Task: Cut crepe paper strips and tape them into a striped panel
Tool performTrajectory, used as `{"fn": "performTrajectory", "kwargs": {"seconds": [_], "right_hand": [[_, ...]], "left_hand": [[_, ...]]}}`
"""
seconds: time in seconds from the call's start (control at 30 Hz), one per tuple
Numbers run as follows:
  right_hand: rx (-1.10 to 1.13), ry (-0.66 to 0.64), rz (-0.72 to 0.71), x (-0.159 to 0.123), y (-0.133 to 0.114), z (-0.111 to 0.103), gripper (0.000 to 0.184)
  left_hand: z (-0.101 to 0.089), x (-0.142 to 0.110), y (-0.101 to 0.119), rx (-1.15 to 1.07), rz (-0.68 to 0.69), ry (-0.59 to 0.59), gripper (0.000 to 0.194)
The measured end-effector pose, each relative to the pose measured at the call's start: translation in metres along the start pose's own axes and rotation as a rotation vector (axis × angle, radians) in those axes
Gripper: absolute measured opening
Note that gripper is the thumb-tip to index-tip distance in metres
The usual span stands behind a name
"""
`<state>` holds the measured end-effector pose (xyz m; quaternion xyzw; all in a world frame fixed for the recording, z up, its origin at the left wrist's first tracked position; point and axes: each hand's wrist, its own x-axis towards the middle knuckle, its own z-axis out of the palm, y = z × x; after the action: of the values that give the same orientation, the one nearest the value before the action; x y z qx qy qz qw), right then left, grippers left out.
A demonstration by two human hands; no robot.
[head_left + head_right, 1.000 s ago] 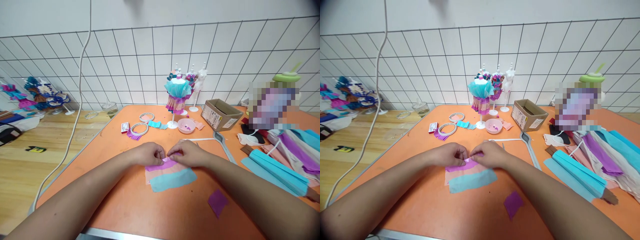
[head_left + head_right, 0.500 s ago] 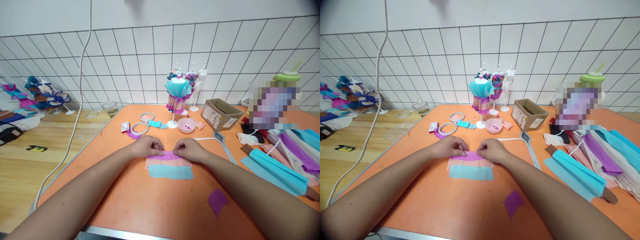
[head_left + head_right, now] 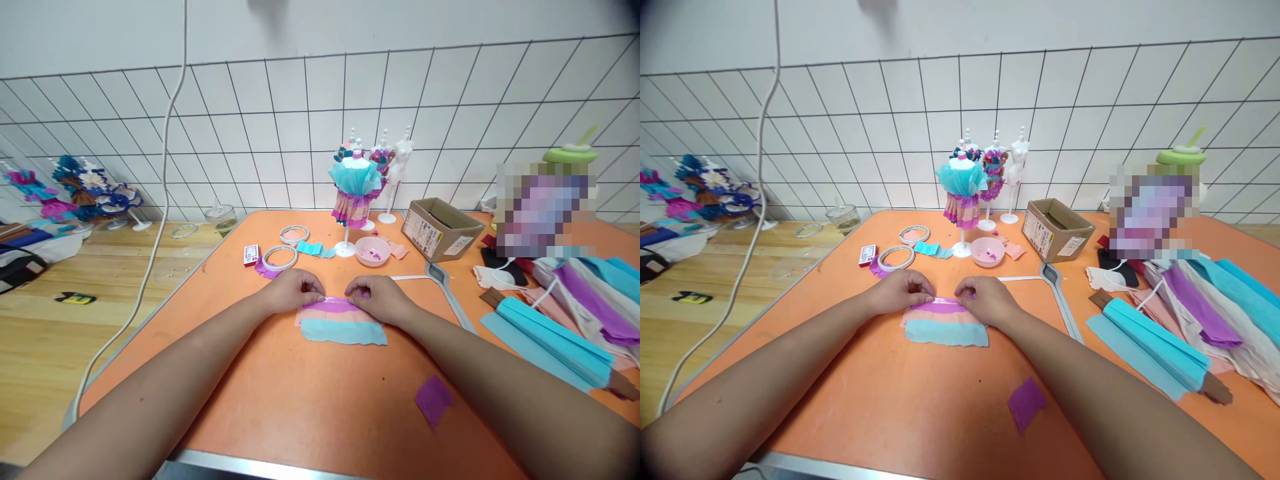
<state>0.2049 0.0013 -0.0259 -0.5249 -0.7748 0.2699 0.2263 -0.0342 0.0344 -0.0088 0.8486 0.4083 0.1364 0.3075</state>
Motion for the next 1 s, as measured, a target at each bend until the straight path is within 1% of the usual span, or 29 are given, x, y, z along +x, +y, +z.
{"fn": "performTrajectory", "kwargs": {"seconds": [0.1,0.2,0.3,0.43,0.53,0.83,1.0], "right_hand": [[-0.006,0.006,-0.036,0.0,0.001,-0.001,0.012],[-0.004,0.011,-0.051,0.001,0.003,-0.001,0.014],[0.001,0.017,-0.062,0.002,0.005,0.001,0.018],[-0.001,0.023,-0.077,0.002,0.006,0.002,0.02],[-0.013,0.024,-0.089,0.001,0.006,0.002,0.02],[-0.217,0.02,-0.174,-0.005,0.0,-0.002,0.025],[-0.33,-0.008,-0.249,-0.009,-0.006,-0.009,0.029]], "left_hand": [[-0.001,0.0,0.001,0.101,0.098,0.016,0.014],[-0.001,0.001,-0.001,0.126,0.123,0.016,0.017],[0.0,0.002,-0.001,0.186,0.207,0.025,0.015],[0.001,0.0,0.004,0.306,0.273,0.077,0.013],[0.0,-0.002,0.007,0.399,0.328,0.09,0.014],[-0.003,-0.004,0.013,0.683,0.489,0.064,0.025],[-0.008,-0.004,0.02,0.795,0.564,0.04,0.021]]}}
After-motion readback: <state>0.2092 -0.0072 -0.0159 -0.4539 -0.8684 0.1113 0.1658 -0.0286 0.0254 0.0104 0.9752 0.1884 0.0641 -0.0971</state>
